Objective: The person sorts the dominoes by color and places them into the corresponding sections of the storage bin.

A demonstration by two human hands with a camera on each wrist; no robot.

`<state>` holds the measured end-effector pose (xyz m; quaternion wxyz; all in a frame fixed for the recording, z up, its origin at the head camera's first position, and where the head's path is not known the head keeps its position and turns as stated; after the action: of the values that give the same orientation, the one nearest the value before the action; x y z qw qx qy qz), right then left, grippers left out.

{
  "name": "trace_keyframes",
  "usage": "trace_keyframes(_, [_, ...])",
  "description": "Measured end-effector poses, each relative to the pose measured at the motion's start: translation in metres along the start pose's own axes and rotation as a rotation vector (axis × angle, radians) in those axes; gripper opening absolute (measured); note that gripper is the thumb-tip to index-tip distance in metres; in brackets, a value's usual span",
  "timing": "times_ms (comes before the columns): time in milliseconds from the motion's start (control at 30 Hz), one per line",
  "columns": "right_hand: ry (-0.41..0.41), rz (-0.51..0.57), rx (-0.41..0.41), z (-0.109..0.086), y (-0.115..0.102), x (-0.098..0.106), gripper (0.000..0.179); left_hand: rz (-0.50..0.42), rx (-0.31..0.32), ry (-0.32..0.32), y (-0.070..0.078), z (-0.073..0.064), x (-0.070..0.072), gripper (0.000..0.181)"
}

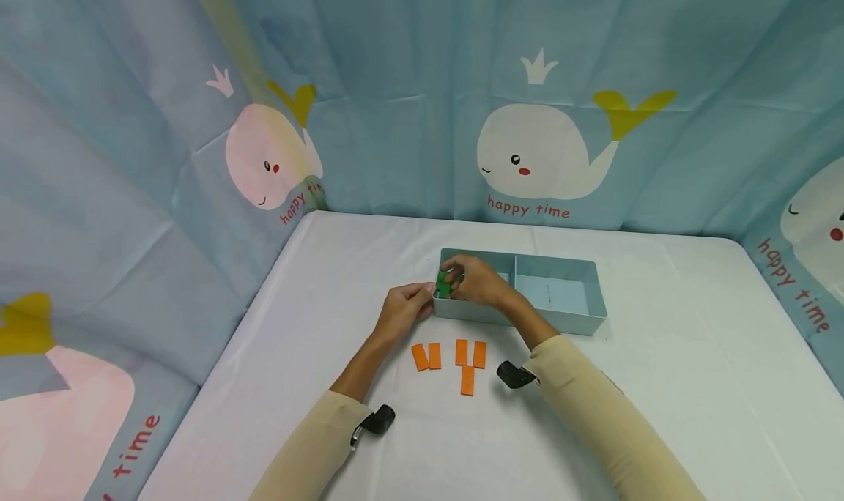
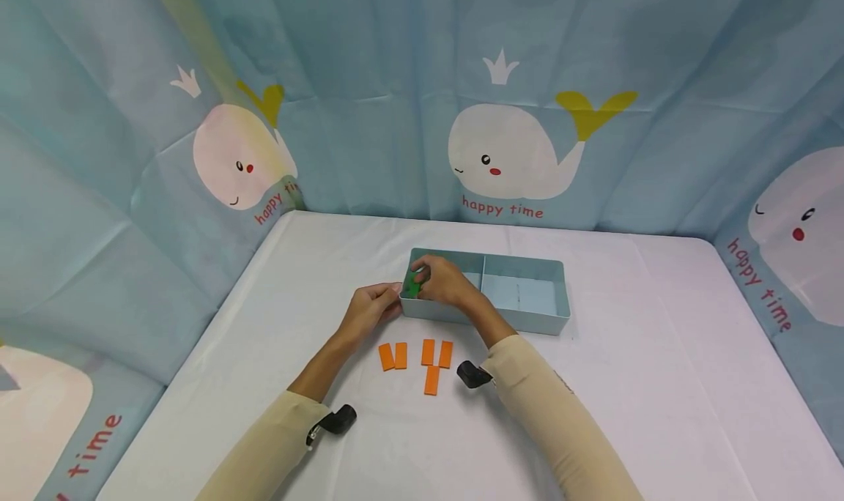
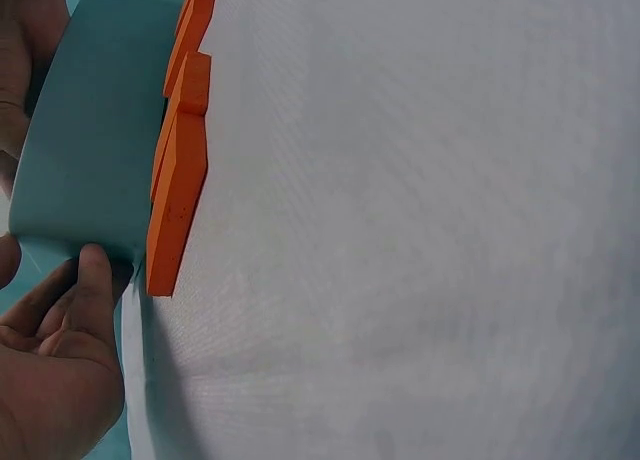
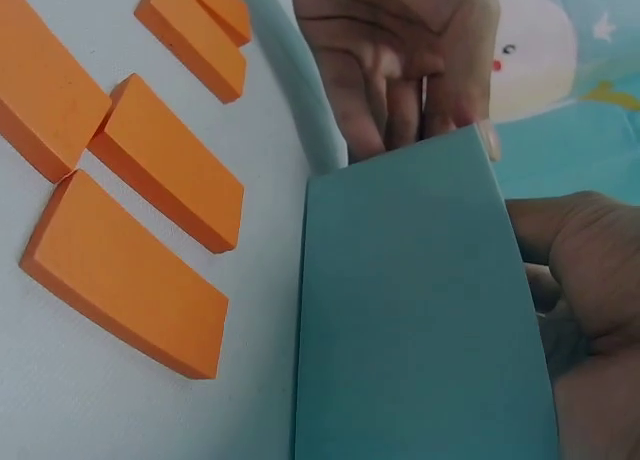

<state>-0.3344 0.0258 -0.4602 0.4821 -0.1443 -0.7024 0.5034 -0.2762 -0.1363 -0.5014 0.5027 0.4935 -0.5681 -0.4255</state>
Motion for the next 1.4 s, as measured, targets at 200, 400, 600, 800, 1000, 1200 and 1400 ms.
trace_keyframes(200, [-0.051,0.078,-0.010,-0.0015,0.0033,-0.0012,0.049,-0.002,0.002,-0.009,-0.0004,-0.0005,-0.0003,0.037])
trace_keyframes(400, [-0.062,0.122,-0.024,-0.0039,0.0027,-0.0004,0.049,-0.019,0.013,-0.017,-0.0005,-0.0007,0.0001,0.038])
trace_keyframes(600, [-0.063,0.086,-0.048,-0.0030,0.0051,-0.0006,0.046,-0.021,0.020,-0.012,-0.0017,-0.0002,0.0009,0.038])
trace_keyframes(800, [-0.068,0.089,-0.047,-0.0022,0.0063,-0.0020,0.043,-0.018,0.014,-0.009,-0.0018,-0.0006,0.0001,0.038])
trace_keyframes(1000, [-0.041,0.078,-0.042,-0.0020,0.0045,0.0013,0.039,-0.023,0.007,-0.015,-0.0011,-0.0002,0.0000,0.039])
trace_keyframes(1200, [0.000,0.011,-0.064,0.0008,0.0032,0.0027,0.030,-0.023,-0.005,-0.008,0.0006,-0.0005,0.0006,0.037])
trace_keyframes(1400, [0.029,-0.132,-0.089,0.0059,0.0041,-0.0023,0.024,-0.021,-0.008,-0.005,0.0002,-0.0015,-0.0002,0.038])
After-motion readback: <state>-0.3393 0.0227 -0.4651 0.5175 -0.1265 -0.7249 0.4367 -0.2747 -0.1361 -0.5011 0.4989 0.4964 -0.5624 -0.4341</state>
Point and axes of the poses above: each hand's wrist, its own z-axis towards the middle knuckle, its own x-axis out of the back of the hand, y = z × x, the point moved 6 cm from there along z, towards the middle knuckle, and after that the axes turned 4 degrees about x, right-handed, at the moved point
